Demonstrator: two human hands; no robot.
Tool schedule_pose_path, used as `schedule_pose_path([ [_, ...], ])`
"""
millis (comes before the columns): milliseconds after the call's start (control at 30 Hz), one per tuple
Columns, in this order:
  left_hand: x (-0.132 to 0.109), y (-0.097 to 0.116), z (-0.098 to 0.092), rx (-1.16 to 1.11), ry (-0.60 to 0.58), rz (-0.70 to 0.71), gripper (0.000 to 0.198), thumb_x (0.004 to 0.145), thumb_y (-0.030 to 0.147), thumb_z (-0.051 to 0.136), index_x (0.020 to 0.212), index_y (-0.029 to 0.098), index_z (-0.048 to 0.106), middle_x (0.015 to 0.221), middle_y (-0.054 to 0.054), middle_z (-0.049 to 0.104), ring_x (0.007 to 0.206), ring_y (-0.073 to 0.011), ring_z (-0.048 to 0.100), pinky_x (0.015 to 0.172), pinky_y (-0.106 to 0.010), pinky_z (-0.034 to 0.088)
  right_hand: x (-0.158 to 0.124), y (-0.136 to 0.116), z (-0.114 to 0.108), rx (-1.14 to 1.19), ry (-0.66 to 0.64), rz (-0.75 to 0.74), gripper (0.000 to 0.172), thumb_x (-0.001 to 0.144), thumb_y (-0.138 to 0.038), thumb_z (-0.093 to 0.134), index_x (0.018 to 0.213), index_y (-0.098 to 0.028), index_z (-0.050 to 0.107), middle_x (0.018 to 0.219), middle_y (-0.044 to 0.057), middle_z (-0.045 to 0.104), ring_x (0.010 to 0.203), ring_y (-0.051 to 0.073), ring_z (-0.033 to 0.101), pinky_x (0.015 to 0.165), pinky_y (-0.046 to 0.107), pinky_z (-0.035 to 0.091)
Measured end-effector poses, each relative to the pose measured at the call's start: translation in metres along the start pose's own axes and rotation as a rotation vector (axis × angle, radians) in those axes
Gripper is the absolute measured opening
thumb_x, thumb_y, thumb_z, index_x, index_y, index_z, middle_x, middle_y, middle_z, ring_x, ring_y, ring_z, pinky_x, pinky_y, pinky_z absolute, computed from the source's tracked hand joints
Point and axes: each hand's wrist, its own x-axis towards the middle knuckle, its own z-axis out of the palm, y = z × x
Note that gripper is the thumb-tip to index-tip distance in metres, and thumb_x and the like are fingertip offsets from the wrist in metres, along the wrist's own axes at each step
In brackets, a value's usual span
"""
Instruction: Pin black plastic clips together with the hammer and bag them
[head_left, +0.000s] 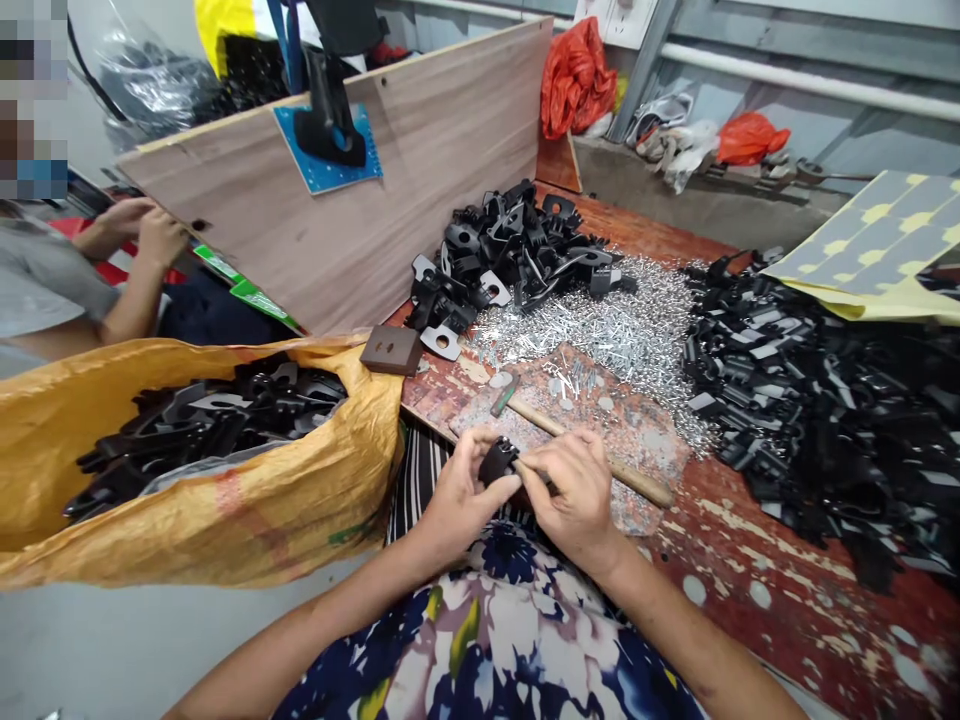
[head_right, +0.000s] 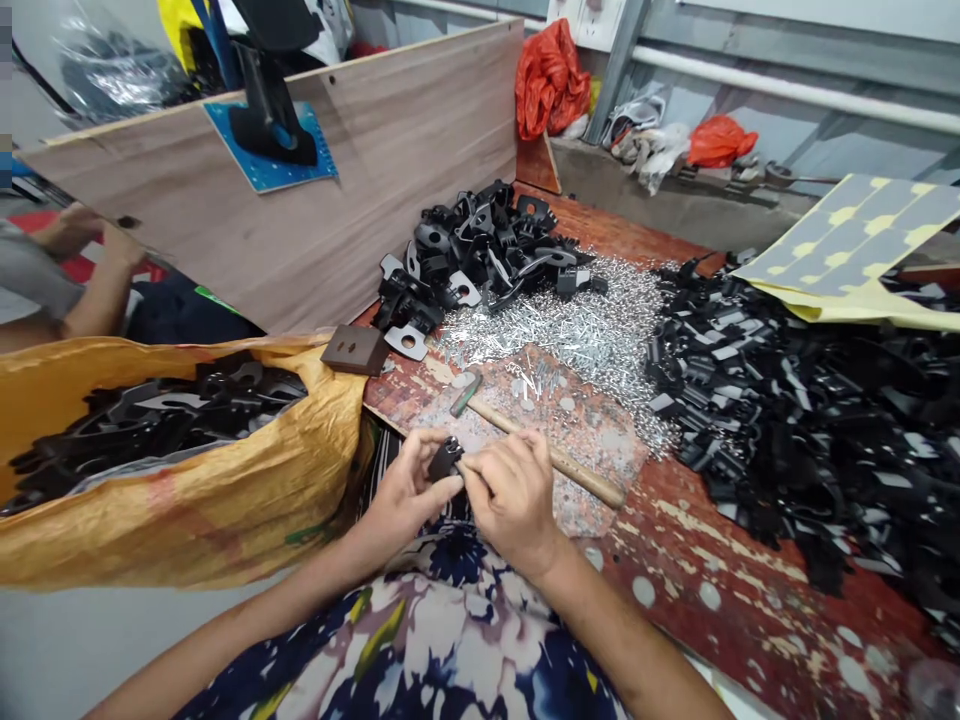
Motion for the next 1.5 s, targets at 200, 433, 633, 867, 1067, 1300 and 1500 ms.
schedule_pose_path([
  [200, -0.004, 0.014, -0.056, 0.309, 0.123, -0.047, 0.040, 0.095, 0.052, 0.058, 0.118, 0.021, 0.064, 0.070, 0.003, 0.056, 0.054, -0.0130, 0.044, 0.050, -0.023, 0.031, 0.003, 0.035, -0.023, -0.575, -0.341, 0.058, 0.012, 0.095, -0.026, 0.059, 0.100, -0.019, 0.067, 0.095, 0.013, 0.068, 0.092, 0.029, 0.060, 0.077, 0.041, 0.042],
  [433, 0.031, -0.023, -0.046, 0.411, 0.189, 0.055, 0.042, 0.095, 0.056, 0.050, 0.085, 0.019, 0.068, 0.060, 0.004, 0.052, 0.052, -0.0148, 0.046, 0.054, -0.026, 0.033, -0.010, 0.052, -0.030, -0.592, -0.515, 0.176, 0.015, 0.098, -0.032, 0.050, 0.096, -0.021, 0.060, 0.062, 0.000, 0.060, 0.050, 0.017, 0.052, 0.049, 0.031, 0.033],
  [633, 0.037, -0.036, -0.047, 0.505, 0.234, 0.112, 0.042, 0.098, 0.046, 0.046, 0.068, 0.020, 0.059, 0.060, 0.002, 0.052, 0.060, -0.0162, 0.049, 0.062, -0.027, 0.034, -0.019, 0.030, -0.052, -0.209, -0.200, 0.019, 0.052, 0.099, -0.020, 0.050, 0.150, -0.029, 0.047, 0.107, 0.006, 0.076, 0.078, 0.019, 0.072, 0.065, 0.031, 0.055],
  [867, 0.037, -0.038, -0.048, 0.539, 0.250, 0.144, 0.040, 0.101, 0.041, 0.041, 0.070, 0.020, 0.058, 0.059, 0.003, 0.051, 0.059, -0.0159, 0.050, 0.063, -0.028, 0.034, -0.022, 0.021, -0.034, -0.298, -0.282, -0.057, 0.052, 0.099, -0.015, 0.049, 0.149, -0.023, 0.052, 0.072, 0.001, 0.065, 0.053, 0.014, 0.057, 0.050, 0.025, 0.047],
  [1067, 0.038, -0.042, -0.049, 0.518, 0.262, 0.141, 0.039, 0.100, 0.042, 0.042, 0.072, 0.020, 0.058, 0.060, 0.004, 0.050, 0.058, -0.0154, 0.049, 0.062, -0.028, 0.034, -0.029, 0.020, -0.036, -0.267, -0.159, -0.049, 0.058, 0.100, -0.013, 0.052, 0.156, -0.024, 0.042, 0.080, 0.002, 0.067, 0.059, 0.011, 0.059, 0.057, 0.022, 0.047],
  [1300, 0.039, -0.034, -0.048, 0.397, 0.231, 0.110, 0.041, 0.095, 0.048, 0.052, 0.066, 0.019, 0.056, 0.060, 0.002, 0.052, 0.060, -0.0147, 0.047, 0.060, -0.027, 0.035, -0.030, 0.030, -0.024, -0.200, -0.382, 0.091, 0.048, 0.104, -0.022, 0.043, 0.152, -0.021, 0.047, 0.097, 0.006, 0.071, 0.073, 0.015, 0.065, 0.067, 0.027, 0.054],
  [1500, 0.027, -0.018, -0.055, 0.046, 0.048, -0.041, 0.051, 0.097, 0.063, 0.043, 0.097, 0.017, 0.065, 0.057, 0.002, 0.053, 0.046, -0.0125, 0.043, 0.046, -0.024, 0.034, -0.030, 0.049, -0.020, -0.481, -0.382, 0.099, 0.043, 0.100, -0.025, 0.048, 0.142, -0.016, 0.057, 0.107, 0.013, 0.067, 0.095, 0.027, 0.060, 0.080, 0.040, 0.052],
])
